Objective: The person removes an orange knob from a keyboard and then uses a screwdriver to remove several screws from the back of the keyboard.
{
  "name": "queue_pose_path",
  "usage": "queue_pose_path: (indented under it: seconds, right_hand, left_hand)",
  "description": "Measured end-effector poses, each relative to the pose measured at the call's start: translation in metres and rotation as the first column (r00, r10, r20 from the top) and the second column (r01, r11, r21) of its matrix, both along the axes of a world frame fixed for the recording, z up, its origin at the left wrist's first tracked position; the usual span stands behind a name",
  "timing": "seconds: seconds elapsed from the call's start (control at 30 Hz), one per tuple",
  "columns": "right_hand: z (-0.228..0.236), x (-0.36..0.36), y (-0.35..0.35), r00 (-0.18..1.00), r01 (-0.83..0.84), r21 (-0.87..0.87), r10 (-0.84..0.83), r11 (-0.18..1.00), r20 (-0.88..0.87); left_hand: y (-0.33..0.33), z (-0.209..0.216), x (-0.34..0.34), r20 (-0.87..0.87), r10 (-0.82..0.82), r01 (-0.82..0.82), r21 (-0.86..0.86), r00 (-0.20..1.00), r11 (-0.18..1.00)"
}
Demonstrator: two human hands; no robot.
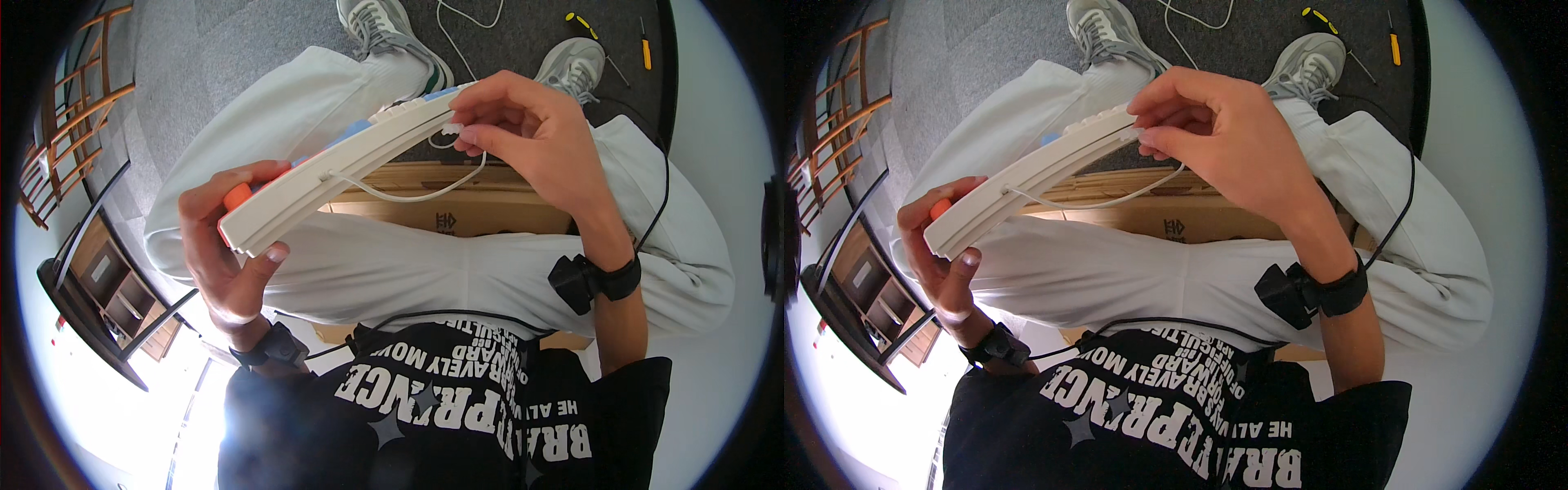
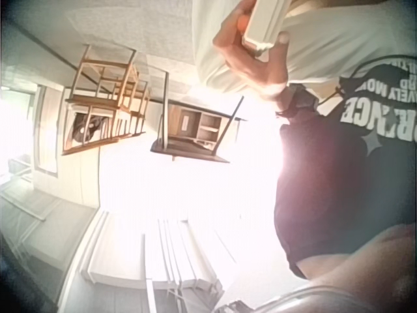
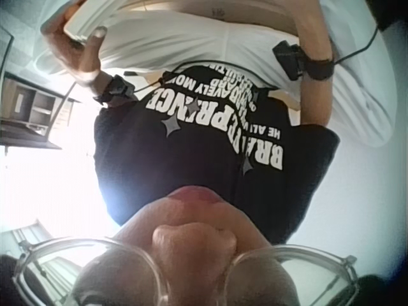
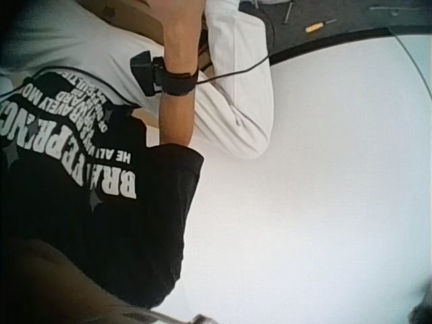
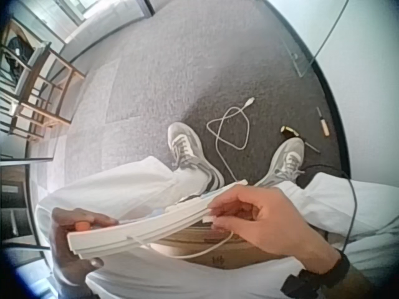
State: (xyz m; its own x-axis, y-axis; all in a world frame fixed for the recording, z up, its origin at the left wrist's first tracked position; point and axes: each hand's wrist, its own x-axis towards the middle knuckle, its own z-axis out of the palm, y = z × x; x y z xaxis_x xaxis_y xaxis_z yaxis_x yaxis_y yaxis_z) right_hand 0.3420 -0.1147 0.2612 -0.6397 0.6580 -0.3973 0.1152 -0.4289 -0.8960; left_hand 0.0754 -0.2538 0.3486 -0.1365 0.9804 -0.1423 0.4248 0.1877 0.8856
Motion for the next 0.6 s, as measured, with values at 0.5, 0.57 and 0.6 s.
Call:
queue_pose_path:
  seconds: [0.5,0.57,0.6]
  right_hand:
    - [0.011,0.002,0.004,0.998,-0.063,0.000,0.063,0.998,-0.020]
    - [0.003,0.006,0.008,0.998,-0.066,0.007,0.066,0.998,-0.011]
    - [-0.007,0.010,0.013,0.999,-0.047,0.015,0.047,0.999,-0.002]
  left_hand:
    - [0.002,0.000,0.004,-0.015,-0.044,0.044,0.019,0.999,0.999]
    - [0.002,-0.001,0.004,-0.010,0.014,-0.014,0.023,1.000,1.000]
    - [0.002,-0.001,0.003,-0.007,0.011,-0.011,0.023,1.000,1.000]
